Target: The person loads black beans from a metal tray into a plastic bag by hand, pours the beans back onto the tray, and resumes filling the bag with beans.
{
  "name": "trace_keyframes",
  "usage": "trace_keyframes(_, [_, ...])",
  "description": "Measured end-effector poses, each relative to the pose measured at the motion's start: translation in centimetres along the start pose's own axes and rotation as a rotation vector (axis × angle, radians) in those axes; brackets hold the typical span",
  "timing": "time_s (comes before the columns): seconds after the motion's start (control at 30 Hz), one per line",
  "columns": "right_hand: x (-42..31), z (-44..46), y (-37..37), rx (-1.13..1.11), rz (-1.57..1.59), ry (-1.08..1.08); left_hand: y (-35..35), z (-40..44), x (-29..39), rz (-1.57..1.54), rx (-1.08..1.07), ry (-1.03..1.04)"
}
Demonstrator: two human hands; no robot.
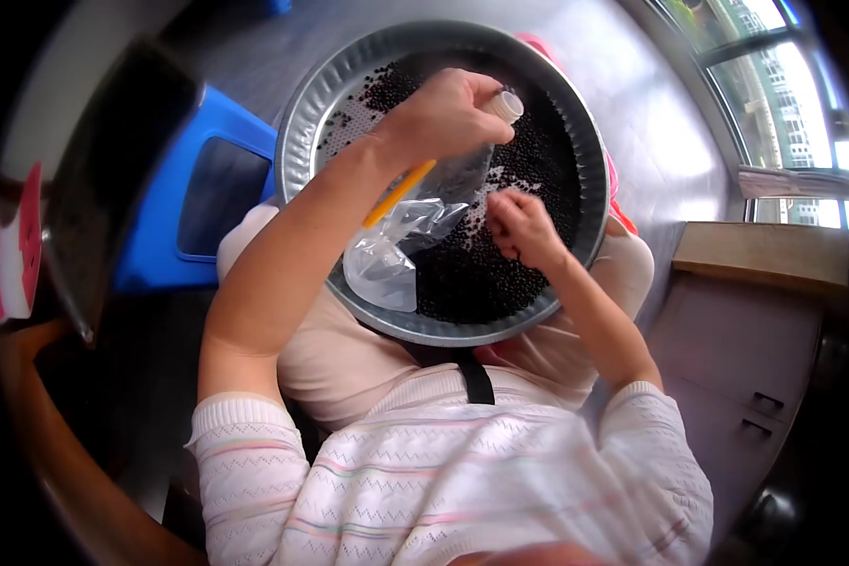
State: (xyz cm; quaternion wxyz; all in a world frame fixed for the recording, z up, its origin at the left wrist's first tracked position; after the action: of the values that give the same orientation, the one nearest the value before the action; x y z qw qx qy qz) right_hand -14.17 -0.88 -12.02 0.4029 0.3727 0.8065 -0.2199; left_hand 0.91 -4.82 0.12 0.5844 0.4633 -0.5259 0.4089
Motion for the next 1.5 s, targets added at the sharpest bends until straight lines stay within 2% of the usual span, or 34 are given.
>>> trace_keyframes(0.07, [-3.6,-0.2,-1.0,0.003,0.230,-0.068,0.1,0.0,0.0,-0.010,-0.002,-0.014])
trace_keyframes(0.2, [-12.3,-0.6,-2.3,0.010,0.497,-0.369,0.3,-0.1,0.2,-0.037,-0.018,-0.030])
trace_keyframes(0.27, [-15.7,-0.4,-2.0,-0.047,0.584,-0.515,0.4,-0.1,0.4,-0.014,-0.015,-0.045])
trace_keyframes(0.4, [-19.2,0.8,-1.7,0.017,0.616,-0.676,0.1,-0.1,0.2,-0.032,-0.004,-0.044])
trace_keyframes(0.53, [-20.2,0.8,-1.1,0.097,0.693,-0.653,0.3,-0.1,0.0,-0.113,-0.018,-0.038])
trace_keyframes(0.73, [-20.5,1.0,-1.1,0.205,0.598,-0.772,0.4,-0.3,0.4,-0.132,-0.025,-0.041])
trace_keyframes(0.83, [-20.1,0.5,-1.2,0.230,0.657,-0.766,0.4,-0.1,0.1,-0.126,-0.033,-0.016])
trace_keyframes(1.13, [-20.0,0.7,-0.7,0.137,0.711,-0.741,0.5,-0.2,0.6,-0.109,-0.032,-0.023])
trace_keyframes(1.33, [-19.8,0.8,-1.1,0.162,0.616,-0.743,0.4,-0.2,0.4,-0.127,-0.021,-0.017])
trace_keyframes(1.5, [-20.5,-0.5,-0.5,0.216,0.596,-0.848,0.6,-0.2,0.4,-0.182,-0.042,-0.010])
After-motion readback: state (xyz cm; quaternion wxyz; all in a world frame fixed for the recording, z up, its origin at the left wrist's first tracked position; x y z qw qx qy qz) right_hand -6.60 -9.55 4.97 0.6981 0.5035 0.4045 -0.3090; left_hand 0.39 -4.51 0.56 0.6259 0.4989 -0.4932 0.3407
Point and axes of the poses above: each hand's wrist, its own z-axis towards the middle knuckle, its own y-axis out of the palm, x = y × z, the point moved 9 cm from there along z, towards the middle knuckle, and after that the axes turned 6 degrees about -z, right-handed, at the moved point
